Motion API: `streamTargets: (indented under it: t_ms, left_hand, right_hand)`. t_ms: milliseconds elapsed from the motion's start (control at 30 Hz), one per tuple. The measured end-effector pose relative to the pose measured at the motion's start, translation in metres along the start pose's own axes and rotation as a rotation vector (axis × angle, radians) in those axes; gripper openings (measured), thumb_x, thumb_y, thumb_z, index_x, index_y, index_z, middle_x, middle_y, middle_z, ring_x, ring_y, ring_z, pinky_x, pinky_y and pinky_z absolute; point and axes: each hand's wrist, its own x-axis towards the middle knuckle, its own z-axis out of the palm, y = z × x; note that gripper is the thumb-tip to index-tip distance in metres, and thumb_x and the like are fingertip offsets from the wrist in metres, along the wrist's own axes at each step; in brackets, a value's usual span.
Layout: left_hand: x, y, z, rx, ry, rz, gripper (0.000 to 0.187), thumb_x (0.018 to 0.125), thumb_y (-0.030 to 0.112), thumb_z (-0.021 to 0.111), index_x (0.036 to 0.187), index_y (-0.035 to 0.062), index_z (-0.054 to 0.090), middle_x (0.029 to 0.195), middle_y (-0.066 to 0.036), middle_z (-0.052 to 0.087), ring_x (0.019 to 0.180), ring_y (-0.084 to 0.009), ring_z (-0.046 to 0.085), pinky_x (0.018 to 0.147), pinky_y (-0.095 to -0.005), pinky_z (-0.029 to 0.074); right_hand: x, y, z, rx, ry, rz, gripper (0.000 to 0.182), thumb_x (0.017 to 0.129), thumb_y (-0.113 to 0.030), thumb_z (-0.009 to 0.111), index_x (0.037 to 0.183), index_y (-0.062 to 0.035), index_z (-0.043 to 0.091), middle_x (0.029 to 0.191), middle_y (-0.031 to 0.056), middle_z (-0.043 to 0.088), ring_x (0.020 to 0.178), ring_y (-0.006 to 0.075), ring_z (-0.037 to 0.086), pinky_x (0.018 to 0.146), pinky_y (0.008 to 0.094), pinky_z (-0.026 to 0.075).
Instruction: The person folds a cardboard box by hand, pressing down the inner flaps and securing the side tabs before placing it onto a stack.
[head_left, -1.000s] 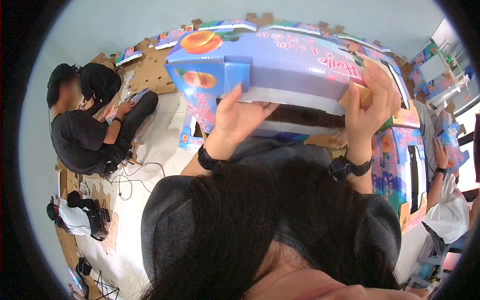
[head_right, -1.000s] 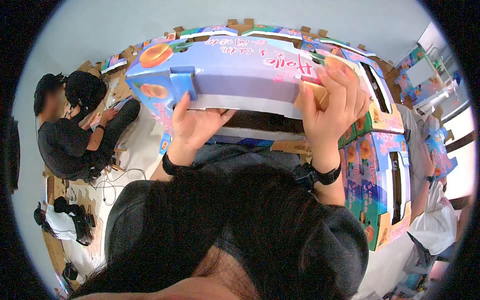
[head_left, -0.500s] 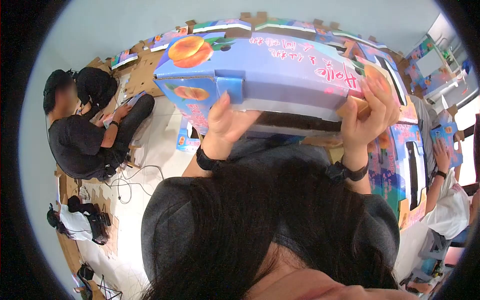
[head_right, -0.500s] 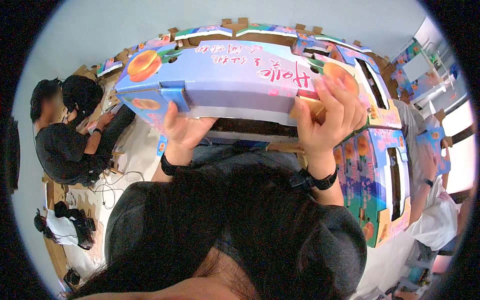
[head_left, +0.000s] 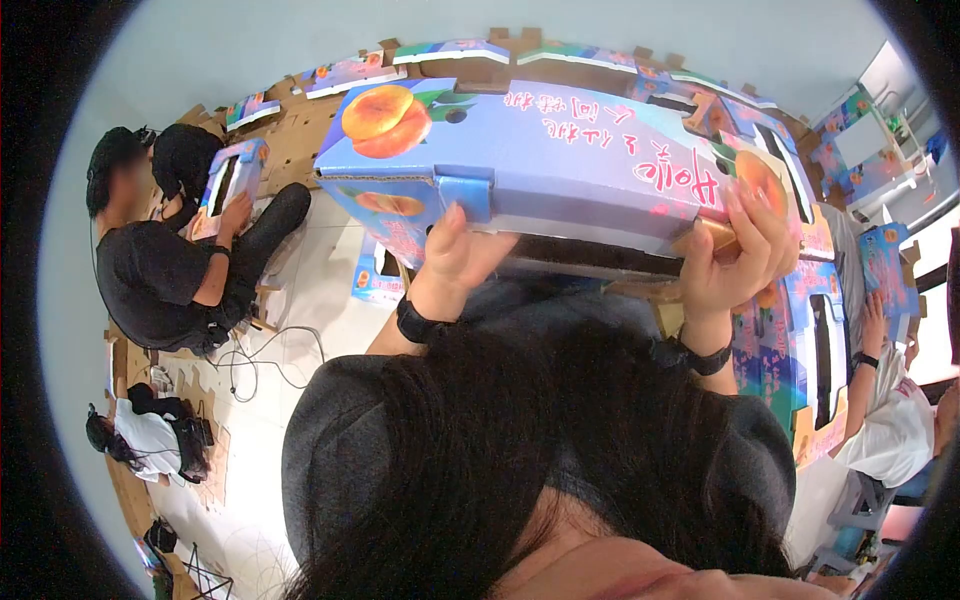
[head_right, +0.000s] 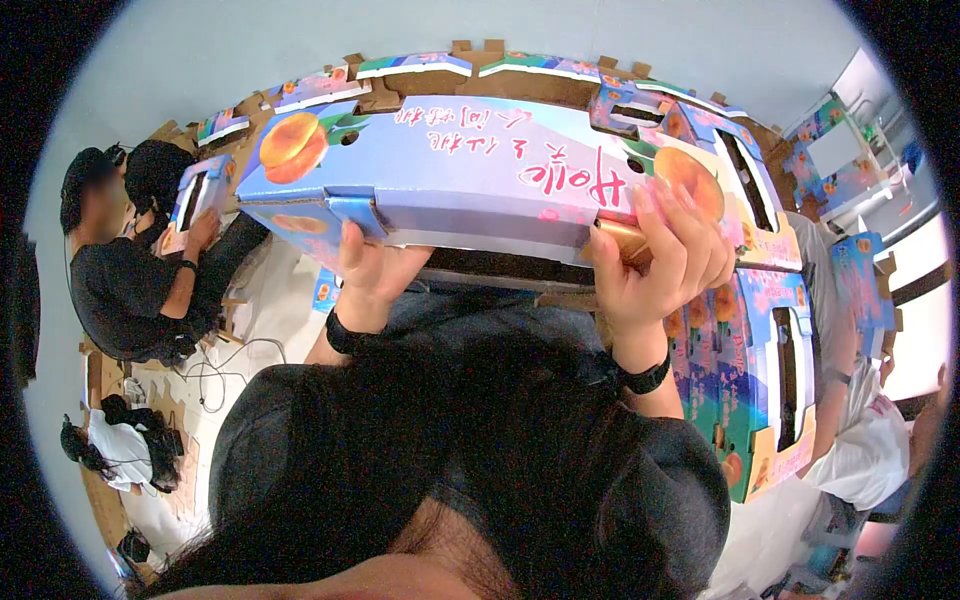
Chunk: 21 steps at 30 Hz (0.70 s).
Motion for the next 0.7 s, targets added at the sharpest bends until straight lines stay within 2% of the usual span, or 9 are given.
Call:
streamTargets:
  t_ms: [100,200,300,333,433,467,567,600,700]
  left_hand:
    - [0.0,0.003,0.008,0.105,0.111,-0.051,0.077,0.087,0.043,0.071,0.147,0.0091,0.037,0.144,-0.01,0.048,0.138,-0.0303,0.041,0.116,-0.0523,0.027]
    - [0.012,0.006,0.027,-0.18,0.077,-0.233,0.072,0.092,0.042,0.065,0.149,0.0083,0.036,0.149,-0.012,0.045,0.141,-0.0299,0.037,0.117,-0.0497,0.026]
    - [0.017,0.014,0.036,0.011,0.021,-0.729,0.068,0.096,0.04,0.059,0.152,0.009,0.034,0.153,-0.015,0.041,0.144,-0.0293,0.034,0.118,-0.046,0.024]
    - [0.012,0.012,0.038,0.211,-0.125,-0.718,0.065,0.097,0.036,0.06,0.151,0.0079,0.038,0.153,-0.016,0.041,0.143,-0.0289,0.036,0.118,-0.0442,0.026]
    - [0.015,0.023,0.055,0.969,-0.613,-0.514,0.07,0.089,0.03,0.069,0.147,0.0021,0.043,0.152,-0.02,0.042,0.143,-0.0304,0.037,0.119,-0.0453,0.025]
    - [0.015,0.021,0.057,1.074,-0.636,-0.345,0.066,0.085,0.027,0.074,0.142,0.0041,0.051,0.149,-0.016,0.047,0.141,-0.0312,0.04,0.117,-0.0493,0.027]
    - [0.017,0.011,0.055,1.889,-0.558,0.069,0.068,0.084,0.036,0.074,0.142,0.0101,0.051,0.149,-0.013,0.047,0.143,-0.032,0.037,0.118,-0.0531,0.022]
    - [0.02,0.005,0.051,2.06,-0.506,0.094,0.071,0.084,0.045,0.071,0.145,0.0143,0.048,0.153,-0.011,0.042,0.146,-0.0324,0.031,0.119,-0.055,0.017]
    - [0.03,-0.011,0.017,2.165,-0.415,0.187,0.076,0.086,0.053,0.066,0.149,0.0172,0.043,0.157,-0.012,0.035,0.149,-0.0315,0.025,0.12,-0.0557,0.014]
  right_hand:
    - [0.005,0.005,0.003,0.024,-0.022,0.031,0.036,0.081,-0.042,0.077,0.103,-0.0143,0.07,0.109,0.0027,0.068,0.103,0.024,0.061,0.093,0.0365,0.035]
    - [0.016,0.011,0.021,0.047,0.004,0.064,0.033,0.08,-0.038,0.079,0.101,-0.0133,0.07,0.108,0.0035,0.069,0.103,0.0236,0.061,0.093,0.0367,0.035]
    - [0.03,0.023,0.041,0.039,-0.035,0.084,0.028,0.08,-0.033,0.079,0.097,-0.0121,0.07,0.104,0.0042,0.069,0.102,0.0226,0.061,0.092,0.036,0.035]
    - [0.036,0.026,0.05,0.052,-0.031,0.075,0.026,0.082,-0.034,0.076,0.094,-0.0113,0.07,0.097,0.0051,0.068,0.098,0.0233,0.061,0.09,0.0366,0.036]
    - [0.044,0.041,0.075,-0.008,-0.136,0.104,0.027,0.085,-0.036,0.073,0.092,-0.0104,0.069,0.091,0.0058,0.067,0.092,0.0255,0.06,0.088,0.0379,0.037]
    - [0.047,0.044,0.085,0.002,-0.121,0.088,0.03,0.086,-0.039,0.071,0.092,-0.0099,0.069,0.087,0.0067,0.066,0.087,0.0278,0.06,0.087,0.0396,0.038]
    - [0.049,0.055,0.113,-0.037,-0.254,0.134,0.03,0.087,-0.04,0.069,0.09,-0.0101,0.069,0.087,0.0071,0.066,0.088,0.0284,0.061,0.087,0.0401,0.038]
    - [0.051,0.057,0.123,0.009,-0.23,0.127,0.034,0.088,-0.044,0.067,0.086,-0.0098,0.069,0.084,0.0085,0.067,0.086,0.0294,0.062,0.086,0.0419,0.04]
    - [0.051,0.069,0.154,-0.008,-0.299,0.087,0.038,0.088,-0.047,0.065,0.082,-0.0089,0.07,0.081,0.0094,0.068,0.085,0.0303,0.063,0.085,0.0431,0.041]
